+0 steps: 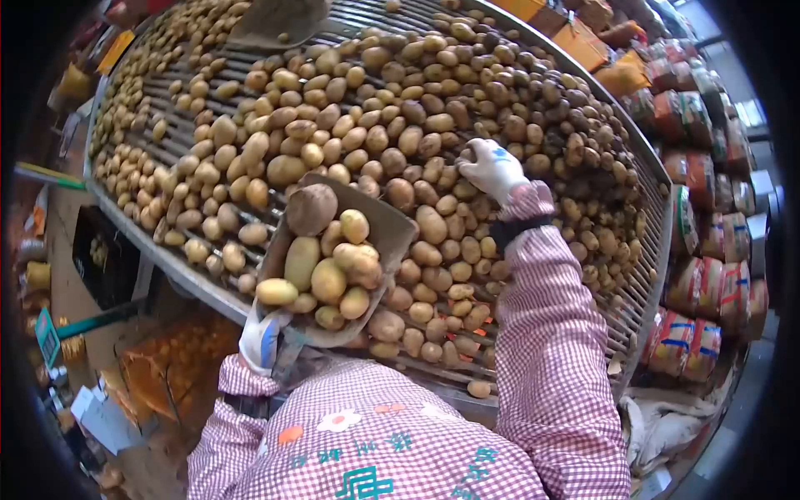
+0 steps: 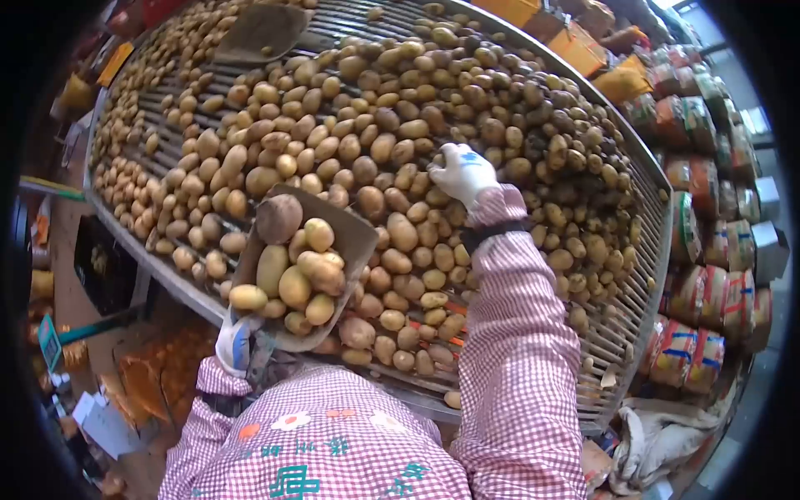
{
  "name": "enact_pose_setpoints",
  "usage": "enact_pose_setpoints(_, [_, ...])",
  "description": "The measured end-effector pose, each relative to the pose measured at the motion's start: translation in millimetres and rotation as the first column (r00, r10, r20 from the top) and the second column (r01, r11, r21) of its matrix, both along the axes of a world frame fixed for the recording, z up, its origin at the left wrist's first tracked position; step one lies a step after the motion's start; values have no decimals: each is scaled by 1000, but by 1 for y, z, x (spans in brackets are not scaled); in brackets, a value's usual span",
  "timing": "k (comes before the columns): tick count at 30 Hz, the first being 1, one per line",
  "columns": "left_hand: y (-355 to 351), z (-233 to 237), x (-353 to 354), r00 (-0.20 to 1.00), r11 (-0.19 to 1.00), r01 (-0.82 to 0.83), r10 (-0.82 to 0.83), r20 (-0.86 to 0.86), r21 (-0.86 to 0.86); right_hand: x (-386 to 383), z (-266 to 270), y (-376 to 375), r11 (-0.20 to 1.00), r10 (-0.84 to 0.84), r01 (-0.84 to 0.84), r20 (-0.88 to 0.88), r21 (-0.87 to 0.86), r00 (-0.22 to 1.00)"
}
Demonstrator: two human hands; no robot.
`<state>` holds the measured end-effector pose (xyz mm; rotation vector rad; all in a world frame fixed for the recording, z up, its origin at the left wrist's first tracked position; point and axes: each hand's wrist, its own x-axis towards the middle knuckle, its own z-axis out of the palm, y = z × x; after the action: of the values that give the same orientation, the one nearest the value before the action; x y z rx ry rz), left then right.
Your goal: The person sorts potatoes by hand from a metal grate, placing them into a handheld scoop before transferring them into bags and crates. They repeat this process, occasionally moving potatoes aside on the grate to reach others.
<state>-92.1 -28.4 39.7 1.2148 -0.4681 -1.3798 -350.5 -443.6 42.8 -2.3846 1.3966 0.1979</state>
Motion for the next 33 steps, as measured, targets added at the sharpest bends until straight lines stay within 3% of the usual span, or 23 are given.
enact_pose_setpoints(1, [-2,6,-1,997,997,-47,50,-52,60,-2,-9,13,993,-19,38,167,-113,986])
enact_pose_setpoints(2, [-6,12,-1,990,989,-83,96,-103,122,-3,-18,27,940,108,33,387,-340,916])
enact_pose_setpoints(4, [-3,12,1,993,988,-65,78,-91,137,34,37,85,964,199,-26,653,-264,731])
enact_pose_setpoints(6, [-3,11,-2,996,995,-64,69,-55,81,63,73,131,924,380,-248,611,-292,694])
enact_pose_setpoints(7, [2,-2,-1,998,1000,-23,22,57,12,77,76,155,899,433,-188,740,-395,515])
enact_pose_setpoints(8, [-6,9,-6,992,992,-87,94,-83,90,86,72,174,881,470,-319,732,-350,494])
enact_pose_setpoints(10, [-6,5,-2,998,991,-45,50,-38,129,99,57,206,764,643,-503,537,-403,547])
enact_pose_setpoints(11, [-4,6,0,999,989,-32,27,38,146,106,42,220,758,651,-505,534,-414,539])
enact_pose_setpoints(12, [-4,9,1,964,992,63,-89,251,111,111,44,226,748,662,-511,533,-424,527])
enact_pose_setpoints(13, [-6,9,0,961,991,83,-107,254,103,113,46,228,753,653,-533,547,-387,525])
enact_pose_setpoints(15, [-7,7,-7,979,996,-79,68,191,49,102,46,223,790,583,-508,678,-344,448])
enact_pose_setpoints(18, [-2,5,-6,969,998,25,-38,245,55,73,56,197,863,493,-367,742,-347,455])
enact_pose_setpoints(19, [-2,5,-1,993,980,-51,29,117,193,57,56,183,863,502,-254,676,-437,540])
enact_pose_setpoints(20, [-1,4,1,993,980,-46,24,116,193,39,55,169,909,388,-165,633,-383,670])
enact_pose_setpoints(22, [1,5,1,975,976,-85,40,218,199,-14,27,128,900,222,72,594,-430,773])
enact_pose_setpoints(23, [5,3,4,975,975,-87,42,217,203,-44,35,113,884,93,138,456,-447,885])
enact_pose_setpoints(24, [9,2,9,772,991,85,-130,622,102,-84,8,92,813,1,183,316,-552,949])
enact_pose_setpoints(25, [11,0,11,383,955,285,-195,903,85,-113,1,85,791,-245,253,91,-557,965])
enact_pose_setpoints(26, [10,-2,9,383,955,284,-197,903,88,-136,5,77,844,-428,342,-137,-413,893])
enact_pose_setpoints(27, [10,-4,7,700,986,154,-158,696,69,-157,2,69,844,-515,427,-274,-323,812])
enact_pose_setpoints(28, [11,-5,5,914,995,18,-57,401,101,-167,3,68,855,-516,432,-377,-286,769])
enact_pose_setpoints(30, [10,-3,3,911,993,16,-61,408,113,-171,-5,70,894,-440,334,-443,-300,781])
enact_pose_setpoints(33, [8,-1,5,906,987,3,-71,417,162,-168,-4,51,877,-477,443,-441,-185,760])
